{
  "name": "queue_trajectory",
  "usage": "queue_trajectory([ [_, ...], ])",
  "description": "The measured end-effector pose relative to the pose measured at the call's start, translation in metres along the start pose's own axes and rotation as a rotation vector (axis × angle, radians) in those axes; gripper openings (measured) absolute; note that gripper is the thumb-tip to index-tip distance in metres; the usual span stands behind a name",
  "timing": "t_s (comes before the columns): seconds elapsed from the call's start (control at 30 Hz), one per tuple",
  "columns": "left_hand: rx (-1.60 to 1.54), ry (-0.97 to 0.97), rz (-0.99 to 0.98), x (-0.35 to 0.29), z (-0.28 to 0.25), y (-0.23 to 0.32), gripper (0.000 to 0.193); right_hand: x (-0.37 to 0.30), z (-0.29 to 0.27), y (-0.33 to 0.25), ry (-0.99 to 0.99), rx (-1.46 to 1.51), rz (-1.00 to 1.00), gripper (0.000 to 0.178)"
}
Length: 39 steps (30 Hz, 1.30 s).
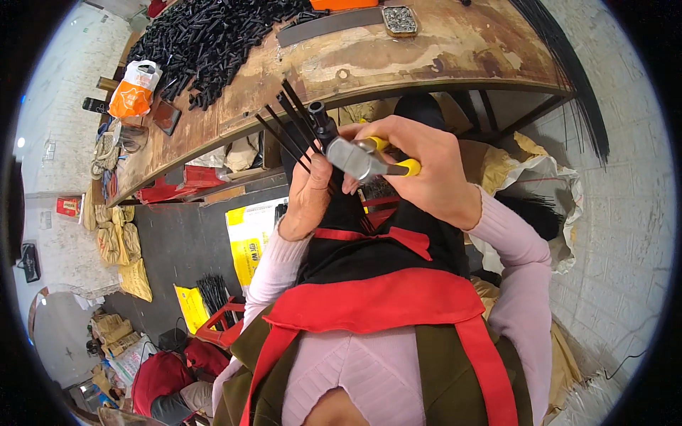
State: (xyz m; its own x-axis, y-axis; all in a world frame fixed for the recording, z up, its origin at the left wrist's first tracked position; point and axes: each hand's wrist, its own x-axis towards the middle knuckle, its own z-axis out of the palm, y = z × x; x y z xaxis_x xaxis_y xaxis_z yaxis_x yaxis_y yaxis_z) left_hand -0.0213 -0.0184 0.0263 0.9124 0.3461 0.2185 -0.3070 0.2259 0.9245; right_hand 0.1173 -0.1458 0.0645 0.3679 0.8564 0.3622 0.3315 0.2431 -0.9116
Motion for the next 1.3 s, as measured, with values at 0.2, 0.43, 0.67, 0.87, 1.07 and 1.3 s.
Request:
queue_trajectory([
  [0.2, 0.061, 0.074, 0.005, -0.004, -0.002, 0.005, 0.066, 0.020, -0.007, 0.000, -0.136, -0.247, -0.181, 0.016],
  [0.43, -0.080, -0.038, -0.012, -0.003, -0.019, -0.004, 0.074, 0.034, -0.005, 0.009, -0.245, -0.076, 0.075, 0.018],
  [0.67, -0.176, -0.033, -0.035, 0.003, -0.033, -0.004, 0.081, 0.015, -0.023, -0.018, -0.256, 0.021, 0.554, 0.021],
  [0.87, -0.073, -0.039, -0.051, 0.001, -0.020, -0.004, 0.060, 0.003, -0.030, -0.044, -0.489, -0.303, 0.676, 0.015],
  [1.07, -0.149, -0.030, -0.066, -0.002, -0.033, -0.004, 0.059, 0.007, -0.022, -0.030, -0.517, -0.174, 0.587, 0.028],
  [1.3, -0.132, -0.045, -0.083, -0.001, -0.030, -0.003, 0.061, 0.013, -0.031, -0.034, -0.574, -0.167, 0.515, 0.036],
])
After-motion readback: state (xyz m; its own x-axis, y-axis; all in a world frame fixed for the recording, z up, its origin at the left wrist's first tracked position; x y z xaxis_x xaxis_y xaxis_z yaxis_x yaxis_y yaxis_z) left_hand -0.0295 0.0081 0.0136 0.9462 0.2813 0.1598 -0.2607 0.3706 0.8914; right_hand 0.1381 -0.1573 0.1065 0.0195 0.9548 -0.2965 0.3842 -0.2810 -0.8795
